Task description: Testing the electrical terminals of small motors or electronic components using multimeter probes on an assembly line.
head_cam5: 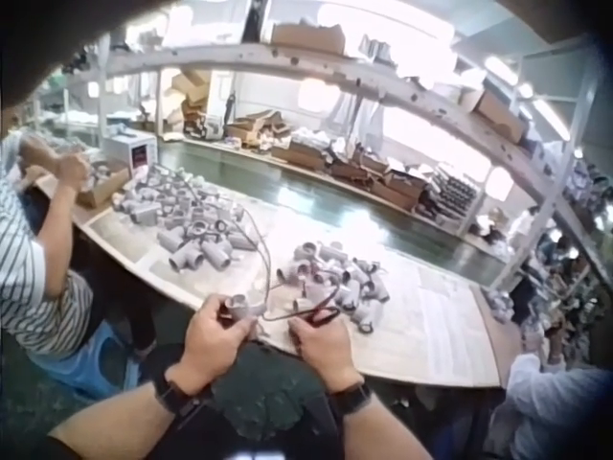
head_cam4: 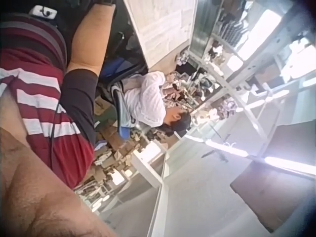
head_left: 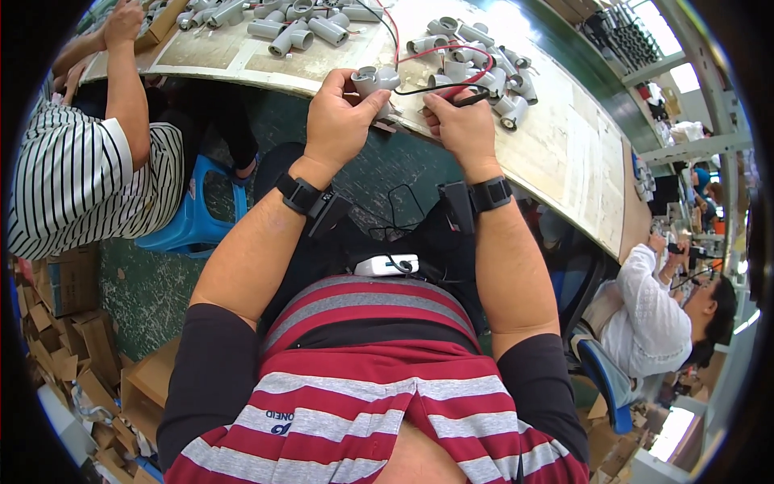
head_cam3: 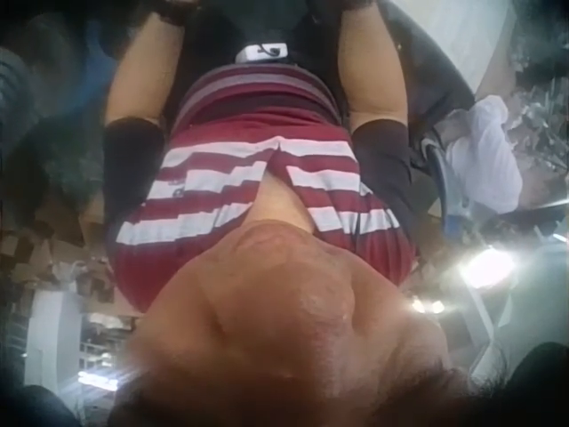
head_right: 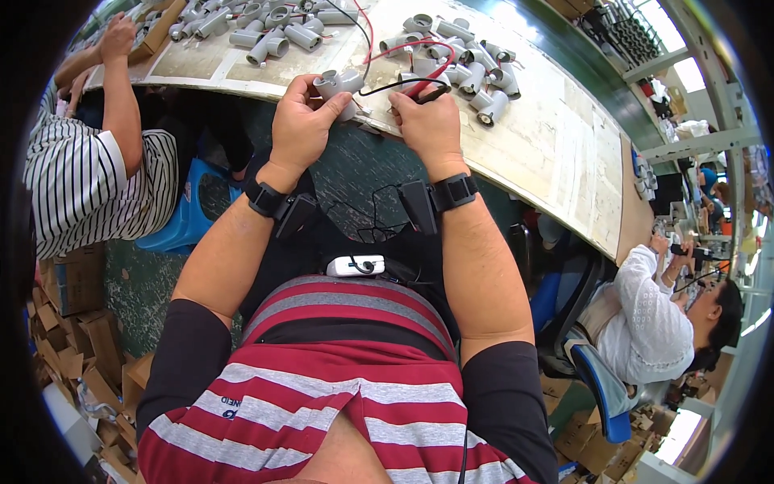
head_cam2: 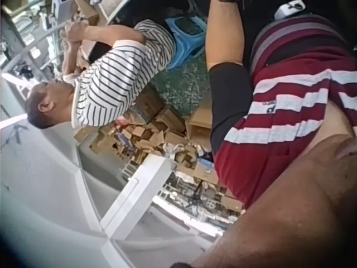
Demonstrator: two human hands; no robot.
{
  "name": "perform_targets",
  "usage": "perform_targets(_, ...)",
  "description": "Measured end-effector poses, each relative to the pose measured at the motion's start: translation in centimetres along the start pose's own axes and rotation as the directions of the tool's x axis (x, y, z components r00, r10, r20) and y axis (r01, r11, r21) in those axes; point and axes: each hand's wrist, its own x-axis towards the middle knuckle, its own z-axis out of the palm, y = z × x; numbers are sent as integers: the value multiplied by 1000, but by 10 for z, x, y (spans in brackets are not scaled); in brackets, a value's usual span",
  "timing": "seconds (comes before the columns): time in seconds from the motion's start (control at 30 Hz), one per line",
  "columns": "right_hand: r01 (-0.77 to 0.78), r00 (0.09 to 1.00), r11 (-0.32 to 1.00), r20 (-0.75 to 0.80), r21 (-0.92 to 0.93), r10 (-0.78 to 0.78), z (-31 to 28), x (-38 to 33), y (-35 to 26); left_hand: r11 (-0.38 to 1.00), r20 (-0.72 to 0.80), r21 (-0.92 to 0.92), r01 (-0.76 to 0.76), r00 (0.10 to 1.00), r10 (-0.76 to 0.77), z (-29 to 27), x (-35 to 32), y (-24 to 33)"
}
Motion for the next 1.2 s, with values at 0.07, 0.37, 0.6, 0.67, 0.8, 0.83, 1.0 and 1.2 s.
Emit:
perform_targets(0.07,133,990,979,-34,-151,-140,-1,-1,-3,1000,6,8,9,1000,-9,0,0,0)
perform_targets(0.37,360,908,873,-92,-329,-410,12,2,4,999,2,26,21,1000,-21,0,0,-1)
perform_targets(0.6,317,937,934,-97,-166,-336,25,13,15,1000,-3,19,1,1000,-1,-1,2,-2)
perform_targets(0.67,306,941,934,-87,-186,-326,27,14,14,1000,-6,19,5,1000,-5,-2,2,-2)
perform_targets(0.8,335,930,942,-148,-28,-336,31,15,13,997,29,69,46,998,-48,-4,2,-2)
perform_targets(0.83,341,931,940,-133,-21,-341,30,15,13,998,15,48,31,999,-31,-3,2,-2)
perform_targets(1.0,334,938,942,-87,-26,-335,27,13,15,1000,-12,26,9,1000,-9,-2,1,-2)
perform_targets(1.2,336,935,940,-98,-55,-340,31,13,19,1000,-19,17,19,1000,-19,-2,0,2)
